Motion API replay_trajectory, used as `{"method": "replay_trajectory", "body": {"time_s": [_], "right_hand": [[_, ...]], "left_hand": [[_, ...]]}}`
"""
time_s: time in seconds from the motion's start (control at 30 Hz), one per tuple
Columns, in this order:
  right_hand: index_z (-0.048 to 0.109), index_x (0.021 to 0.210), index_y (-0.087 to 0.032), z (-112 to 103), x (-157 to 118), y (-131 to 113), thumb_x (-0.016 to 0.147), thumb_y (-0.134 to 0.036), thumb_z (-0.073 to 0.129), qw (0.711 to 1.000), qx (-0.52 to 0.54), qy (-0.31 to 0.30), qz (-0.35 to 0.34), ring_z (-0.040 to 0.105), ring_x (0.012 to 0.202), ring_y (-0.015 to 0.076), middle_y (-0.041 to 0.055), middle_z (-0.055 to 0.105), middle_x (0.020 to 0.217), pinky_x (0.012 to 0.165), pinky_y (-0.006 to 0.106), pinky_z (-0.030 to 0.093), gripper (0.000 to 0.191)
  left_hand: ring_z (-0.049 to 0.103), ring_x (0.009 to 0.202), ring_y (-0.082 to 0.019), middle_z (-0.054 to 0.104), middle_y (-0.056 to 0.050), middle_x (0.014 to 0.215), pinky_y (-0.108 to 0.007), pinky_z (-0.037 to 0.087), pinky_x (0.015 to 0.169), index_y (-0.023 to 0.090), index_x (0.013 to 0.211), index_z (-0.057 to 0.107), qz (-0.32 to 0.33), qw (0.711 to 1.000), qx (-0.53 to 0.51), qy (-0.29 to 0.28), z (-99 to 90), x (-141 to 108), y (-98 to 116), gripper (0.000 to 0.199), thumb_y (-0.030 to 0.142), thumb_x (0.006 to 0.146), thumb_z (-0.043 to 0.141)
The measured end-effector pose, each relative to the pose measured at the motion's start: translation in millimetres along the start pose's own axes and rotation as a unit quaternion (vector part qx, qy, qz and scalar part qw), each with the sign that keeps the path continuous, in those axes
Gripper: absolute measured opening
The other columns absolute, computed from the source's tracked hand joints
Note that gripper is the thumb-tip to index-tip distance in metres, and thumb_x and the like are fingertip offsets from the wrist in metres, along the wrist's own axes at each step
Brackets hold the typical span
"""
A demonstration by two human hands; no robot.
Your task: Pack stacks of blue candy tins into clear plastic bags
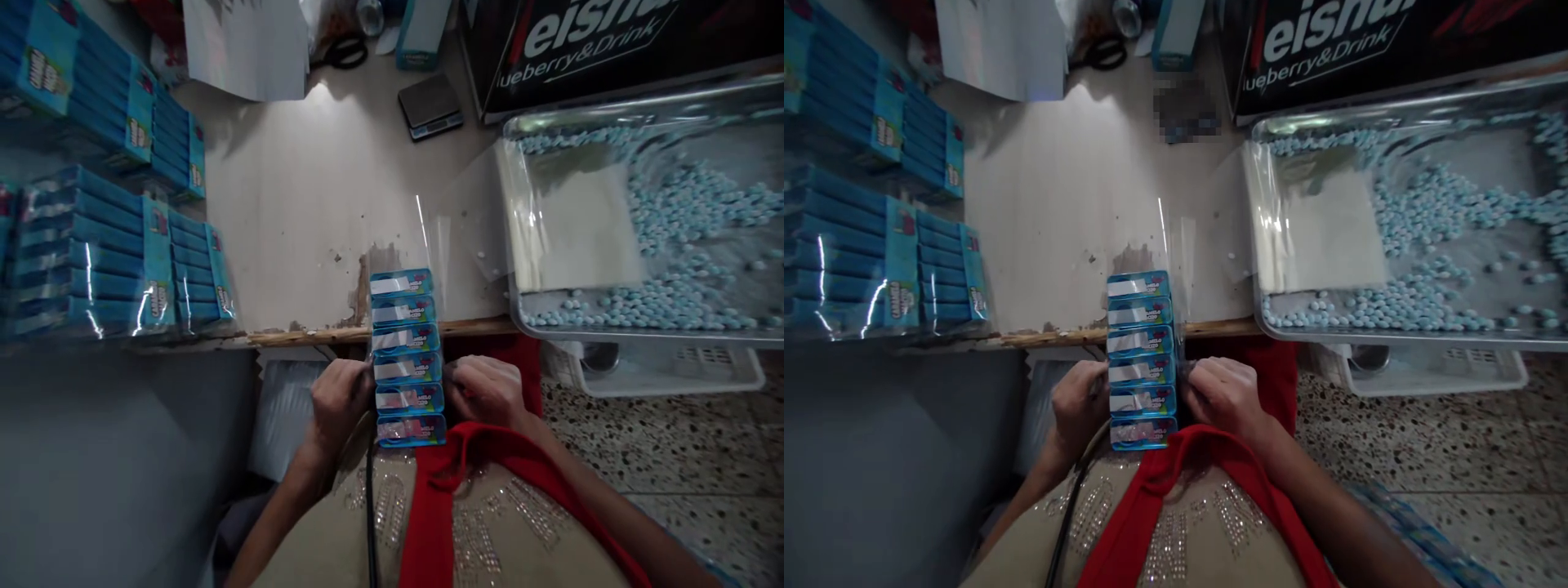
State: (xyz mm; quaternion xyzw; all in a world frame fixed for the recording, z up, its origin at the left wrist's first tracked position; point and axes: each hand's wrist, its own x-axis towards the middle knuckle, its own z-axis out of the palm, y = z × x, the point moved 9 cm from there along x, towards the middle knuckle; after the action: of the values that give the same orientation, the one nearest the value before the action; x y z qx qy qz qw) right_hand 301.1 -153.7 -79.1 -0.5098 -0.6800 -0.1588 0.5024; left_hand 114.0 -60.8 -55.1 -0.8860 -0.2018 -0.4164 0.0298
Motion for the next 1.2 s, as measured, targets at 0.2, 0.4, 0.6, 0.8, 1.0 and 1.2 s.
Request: {"method": "replay_trajectory", "body": {"time_s": [0.2,0.4,0.6,0.8,1.0,1.2], "right_hand": [[0.038,0.064,-0.021,-6,-12,-17,0.087,-0.006,0.057,0.997,0.019,-0.022,-0.073,0.035,0.055,0.0101,-0.004,0.043,0.057,0.055,0.028,0.03,0.033],[0.039,0.067,-0.021,-3,-22,-17,0.087,-0.011,0.057,0.987,0.104,-0.103,-0.064,0.042,0.058,0.0105,-0.0036,0.046,0.062,0.054,0.026,0.035,0.028],[0.051,0.15,-0.02,15,-18,3,0.101,-0.026,0.065,0.988,0.133,-0.051,0.061,0.076,0.108,0.0202,0.0123,0.073,0.128,0.088,0.03,0.064,0.052],[0.06,0.152,-0.016,33,-6,58,0.096,-0.043,0.076,0.981,0.086,0.002,0.174,0.073,0.127,0.0338,0.0185,0.072,0.14,0.108,0.053,0.062,0.064],[0.057,0.159,-0.02,58,8,61,0.099,-0.037,0.071,0.949,0.225,-0.09,0.202,0.069,0.135,0.0301,0.0139,0.063,0.155,0.116,0.049,0.057,0.064],[0.079,0.12,-0.02,46,5,47,0.101,-0.039,0.068,0.963,0.18,-0.019,0.199,0.078,0.088,0.0202,0.0065,0.082,0.114,0.081,0.028,0.062,0.03]], "left_hand": [[0.06,0.065,-0.013,0.065,0.001,0.072,-0.024,0.047,0.064,0.021,0.091,0.058,0.023,0.998,-0.016,-0.049,-10.8,-27,19,0.017,0.011,0.104,0.056],[0.072,0.102,-0.019,0.073,-0.009,0.11,-0.028,0.059,0.088,0.021,0.085,0.065,-0.195,0.948,-0.236,-0.09,-3.0,-53,-3,0.012,0.022,0.097,0.065],[0.077,0.102,-0.024,0.075,-0.012,0.119,-0.036,0.065,0.09,0.025,0.118,0.053,-0.414,0.768,-0.478,-0.103,30.6,-50,-27,0.042,0.032,0.085,0.077],[0.067,0.138,-0.035,0.065,-0.022,0.152,-0.053,0.05,0.122,0.017,0.163,0.041,-0.317,0.911,-0.239,-0.114,24.8,-1,-55,0.1,0.028,0.076,0.087],[0.069,0.133,-0.033,0.073,-0.017,0.14,-0.049,0.052,0.12,0.017,0.151,0.058,-0.253,0.94,-0.22,-0.057,56.2,12,-41,0.071,0.029,0.086,0.083],[0.074,0.128,-0.033,0.072,-0.017,0.144,-0.045,0.057,0.114,0.018,0.153,0.061,-0.249,0.953,-0.171,0.007,47.4,-1,-34,0.06,0.026,0.095,0.071]]}}
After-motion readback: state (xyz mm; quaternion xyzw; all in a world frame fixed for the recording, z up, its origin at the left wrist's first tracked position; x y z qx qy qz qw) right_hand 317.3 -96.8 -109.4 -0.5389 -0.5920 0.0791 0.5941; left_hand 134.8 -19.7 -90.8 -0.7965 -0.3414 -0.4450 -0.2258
